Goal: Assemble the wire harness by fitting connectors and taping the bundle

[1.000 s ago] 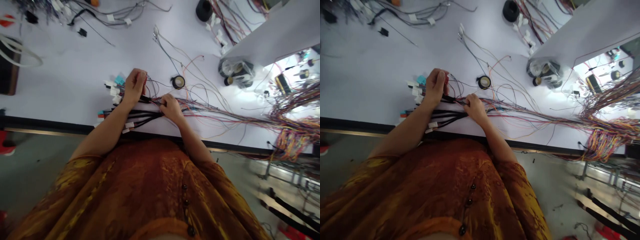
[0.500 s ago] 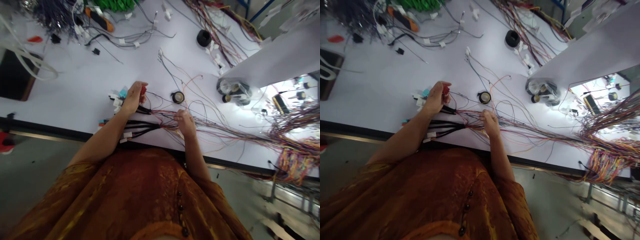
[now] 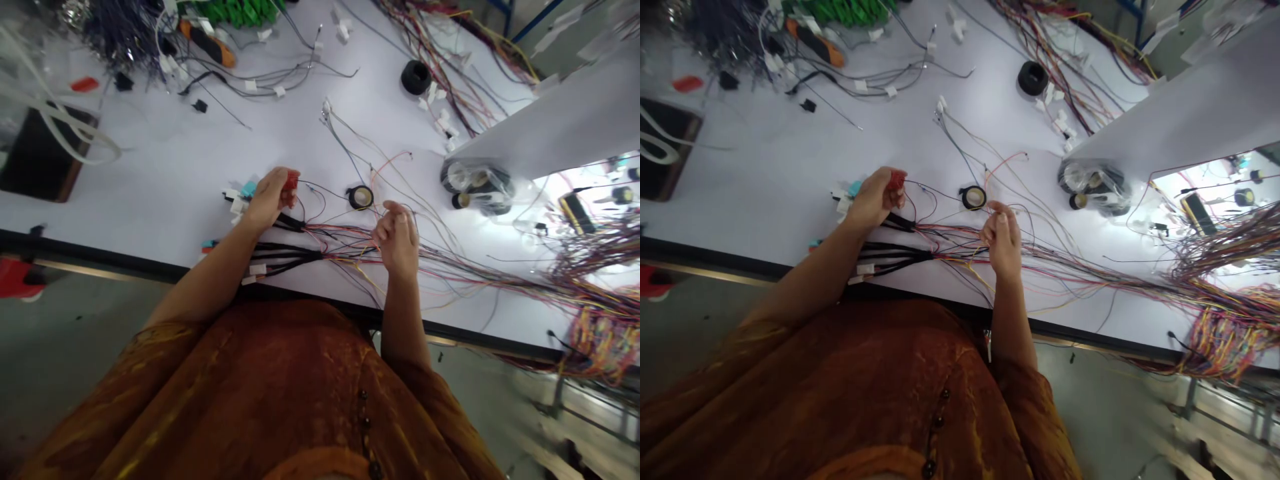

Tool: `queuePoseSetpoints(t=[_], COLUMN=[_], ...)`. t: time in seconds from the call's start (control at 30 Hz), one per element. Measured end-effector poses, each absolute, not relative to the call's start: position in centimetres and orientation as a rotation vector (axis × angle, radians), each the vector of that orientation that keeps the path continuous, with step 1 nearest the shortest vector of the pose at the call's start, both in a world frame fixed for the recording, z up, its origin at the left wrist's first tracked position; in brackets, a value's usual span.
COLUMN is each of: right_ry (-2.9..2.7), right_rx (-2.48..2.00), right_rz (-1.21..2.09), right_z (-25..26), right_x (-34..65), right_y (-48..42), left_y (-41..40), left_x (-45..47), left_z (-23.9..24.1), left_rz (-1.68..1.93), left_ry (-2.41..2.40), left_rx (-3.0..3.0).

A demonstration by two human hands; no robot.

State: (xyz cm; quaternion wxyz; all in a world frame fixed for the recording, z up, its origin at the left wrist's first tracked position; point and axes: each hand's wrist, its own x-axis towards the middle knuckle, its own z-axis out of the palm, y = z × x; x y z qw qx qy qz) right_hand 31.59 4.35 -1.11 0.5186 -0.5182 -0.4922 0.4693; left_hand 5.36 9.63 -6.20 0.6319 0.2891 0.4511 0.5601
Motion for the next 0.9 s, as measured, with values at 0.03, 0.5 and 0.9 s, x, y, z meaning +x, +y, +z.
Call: queuePoseSetpoints(t=[0.03, 0.5, 0.9], right_ry=[-1.189, -1.638, -1.64], right_rx=[-1.233, -1.263, -1.259], right_rz=[1.103, 1.005, 0.954], right_z=[-0.7, -1.9, -2.6], right_x=[30.8, 20.7, 21.5], right_y=[4.7, 7.1, 7.5], left_y=[9.6, 9.3, 8.9], left_x=[5.4, 4.8, 4.3], left_z=[-6.1, -5.4, -6.1], left_rz=[1.277, 1.277, 1.281], left_ry=[1.044, 1.003, 0.896], left_rx=[0.659, 0.538, 0.542])
